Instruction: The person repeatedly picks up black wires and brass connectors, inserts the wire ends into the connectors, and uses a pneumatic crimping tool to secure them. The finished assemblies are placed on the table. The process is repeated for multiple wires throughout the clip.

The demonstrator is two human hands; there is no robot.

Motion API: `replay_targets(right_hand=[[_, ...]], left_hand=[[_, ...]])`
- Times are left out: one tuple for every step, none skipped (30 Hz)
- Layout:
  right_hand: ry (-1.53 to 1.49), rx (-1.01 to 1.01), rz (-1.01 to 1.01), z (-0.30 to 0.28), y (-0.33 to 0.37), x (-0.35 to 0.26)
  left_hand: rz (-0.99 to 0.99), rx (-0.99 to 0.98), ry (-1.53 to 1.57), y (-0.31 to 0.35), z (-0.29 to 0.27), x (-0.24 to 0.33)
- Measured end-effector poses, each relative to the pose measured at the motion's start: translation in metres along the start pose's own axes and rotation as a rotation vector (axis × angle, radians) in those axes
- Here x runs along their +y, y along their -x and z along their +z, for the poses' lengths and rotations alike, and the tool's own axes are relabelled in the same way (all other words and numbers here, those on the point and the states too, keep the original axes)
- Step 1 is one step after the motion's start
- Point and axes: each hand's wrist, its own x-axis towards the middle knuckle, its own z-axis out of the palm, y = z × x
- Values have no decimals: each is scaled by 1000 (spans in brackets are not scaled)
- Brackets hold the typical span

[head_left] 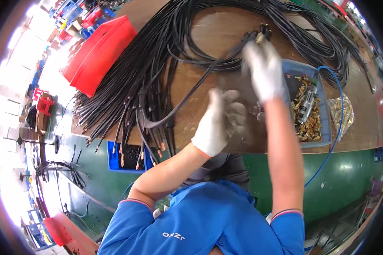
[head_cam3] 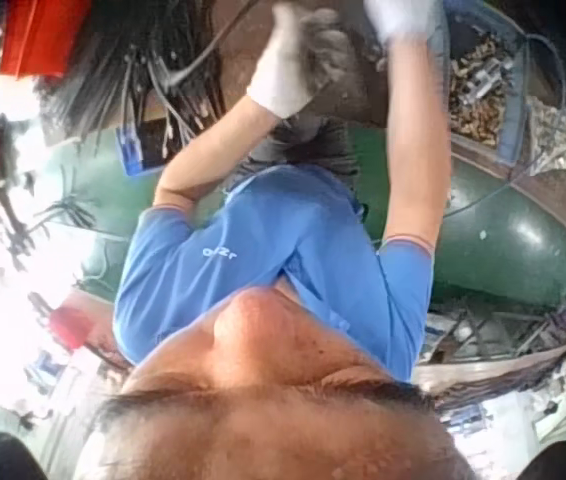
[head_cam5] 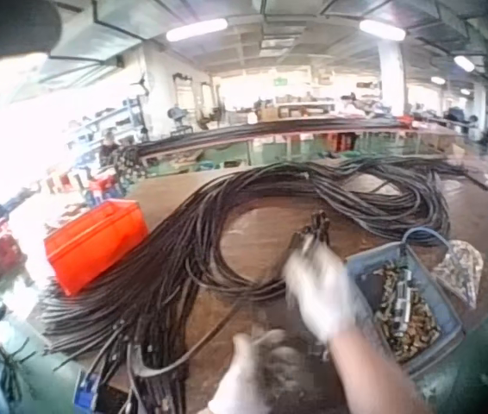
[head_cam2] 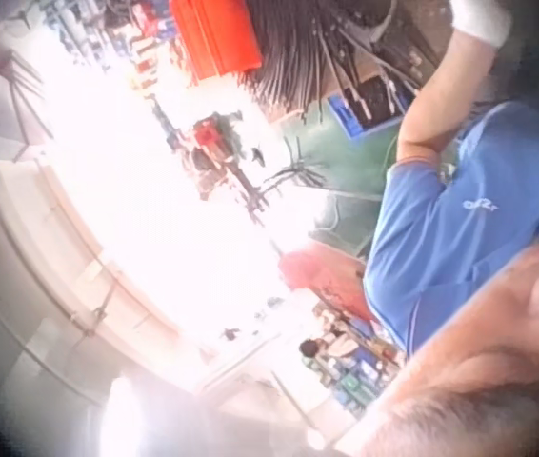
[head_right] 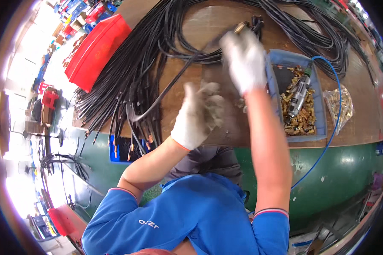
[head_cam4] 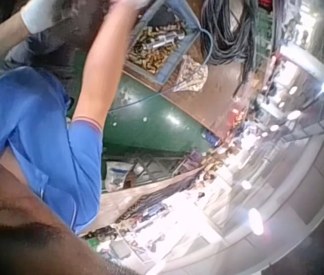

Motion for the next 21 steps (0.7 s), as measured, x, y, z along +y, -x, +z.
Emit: replay_targets(right_hand=[[-274, 99, 146, -11, -51, 24], [-555, 197, 278, -20, -85, 53], [-231, 202, 220, -25, -96, 72], [102, 185, 163, -18, -98, 70], [245, 244, 26, -8, -82, 75], [172, 211, -14, -1, -68, 87], [286, 164, -61, 5, -49, 85], [399, 118, -110, 9, -30, 82], [508, 31, -132, 14, -16, 73], [608, -45, -150, 18, -3, 66], [650, -79, -266, 21, 7, 66], [733, -105, -313, 23, 16, 64], [784, -102, -367, 25, 20, 60], [834, -100, -423, 30, 23, 55], [846, -132, -484, 32, 24, 50], [857, -169, -554, 35, 24, 44], [816, -204, -567, 42, 27, 37], [752, -207, -633, 51, 31, 32], [674, -288, -599, 61, 37, 22], [596, -368, -563, 71, 46, 13], [539, -480, -585, 84, 55, 10]], left_hand=[[103, -87, -332, 6, 8, -9], [173, -188, -548, 21, 22, -3], [150, -230, -609, 35, 21, 2], [128, -253, -652, 50, 16, 5], [161, -236, -795, 60, 10, 17], [186, -229, -923, 70, 1, 25], [447, -228, -1168, 73, -12, 32], [375, -144, -1133, 78, -20, 35], [388, -75, -1127, 84, -29, 38], [395, -13, -1135, 88, -38, 43], [438, 42, -1234, 91, -48, 48], [474, 93, -1331, 94, -57, 53], [525, 137, -1396, 97, -62, 61], [585, 183, -1435, 98, -74, 65], [615, 235, -1439, 101, -80, 72], [648, 294, -1439, 105, -85, 78], [664, 414, -1360, 108, -94, 84], [678, 536, -1270, 110, -103, 88], [712, 611, -1094, 111, -103, 96], [741, 682, -915, 111, -103, 105], [802, 671, -754, 114, -109, 110]])
